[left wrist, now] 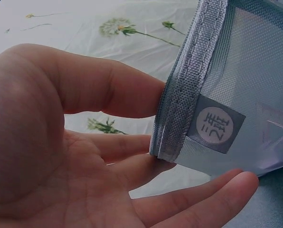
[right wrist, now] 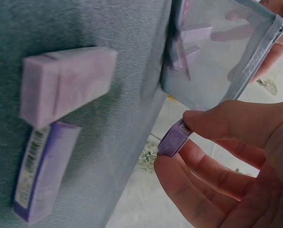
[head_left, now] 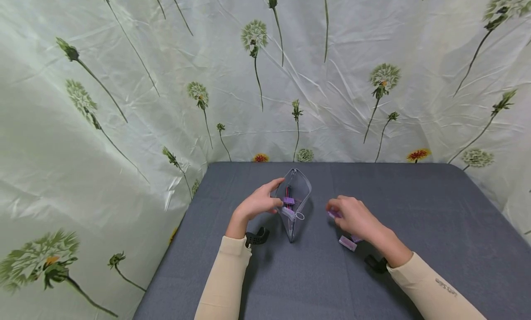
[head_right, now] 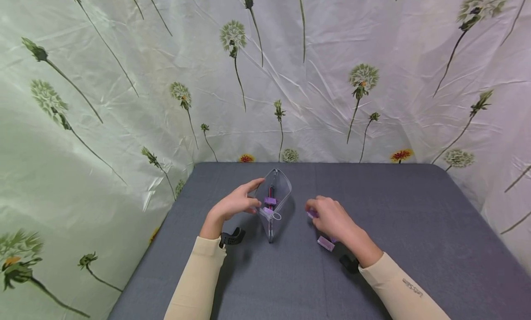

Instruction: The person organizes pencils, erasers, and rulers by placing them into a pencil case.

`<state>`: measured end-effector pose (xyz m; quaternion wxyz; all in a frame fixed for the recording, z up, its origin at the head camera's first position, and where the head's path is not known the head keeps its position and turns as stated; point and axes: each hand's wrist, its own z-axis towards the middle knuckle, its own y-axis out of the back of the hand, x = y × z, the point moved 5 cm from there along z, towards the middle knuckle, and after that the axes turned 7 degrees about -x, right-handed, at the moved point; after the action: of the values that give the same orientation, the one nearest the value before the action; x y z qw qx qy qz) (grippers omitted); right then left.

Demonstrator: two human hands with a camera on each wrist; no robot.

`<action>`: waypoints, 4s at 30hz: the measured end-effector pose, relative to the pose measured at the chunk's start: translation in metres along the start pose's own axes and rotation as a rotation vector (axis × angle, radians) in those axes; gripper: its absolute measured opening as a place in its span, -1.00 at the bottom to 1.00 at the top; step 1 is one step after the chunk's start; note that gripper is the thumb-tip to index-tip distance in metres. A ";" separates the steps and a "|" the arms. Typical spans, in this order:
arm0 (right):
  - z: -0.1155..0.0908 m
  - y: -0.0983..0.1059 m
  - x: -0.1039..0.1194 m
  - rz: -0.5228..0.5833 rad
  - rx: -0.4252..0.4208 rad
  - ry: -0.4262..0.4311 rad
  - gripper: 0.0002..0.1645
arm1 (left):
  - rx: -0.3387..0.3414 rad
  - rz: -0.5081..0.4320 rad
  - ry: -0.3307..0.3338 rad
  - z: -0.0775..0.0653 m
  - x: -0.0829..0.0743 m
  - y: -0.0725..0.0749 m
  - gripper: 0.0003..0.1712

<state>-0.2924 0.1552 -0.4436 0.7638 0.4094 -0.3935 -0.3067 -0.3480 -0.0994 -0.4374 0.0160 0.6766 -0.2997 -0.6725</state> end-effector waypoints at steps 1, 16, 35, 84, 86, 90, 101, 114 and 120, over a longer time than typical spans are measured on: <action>0.001 0.001 0.001 0.002 -0.002 0.002 -0.70 | 0.000 0.002 -0.002 0.000 0.000 0.000 -0.09; 0.016 0.012 0.012 0.018 -0.053 0.021 -0.68 | -0.001 0.024 -0.012 0.001 0.000 0.000 -0.08; 0.049 0.036 0.042 0.081 -0.107 0.073 -0.69 | -0.009 0.008 -0.014 0.000 -0.003 0.000 -0.09; 0.101 -0.019 0.060 0.148 0.040 0.119 -0.74 | 0.004 0.019 -0.014 0.000 -0.002 0.001 -0.11; 0.102 -0.020 0.061 0.129 0.059 0.121 -0.72 | 0.006 0.020 -0.016 -0.001 -0.002 0.002 -0.11; 0.105 -0.020 0.062 0.097 0.093 0.121 -0.66 | 0.011 0.012 -0.012 -0.001 -0.002 0.003 -0.11; 0.097 0.005 0.046 0.068 0.014 0.067 -0.69 | 0.004 0.037 -0.022 0.000 -0.006 0.002 -0.09; 0.076 0.024 0.040 0.046 -0.045 0.091 -0.72 | -0.001 0.067 -0.048 0.001 -0.006 0.002 -0.10; 0.063 0.027 0.039 0.056 -0.043 0.116 -0.73 | -0.004 0.082 -0.041 0.001 -0.005 0.002 -0.09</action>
<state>-0.3224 0.1128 -0.3843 0.8023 0.3987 -0.3533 -0.2694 -0.3489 -0.0985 -0.4319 0.0386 0.6496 -0.3263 -0.6856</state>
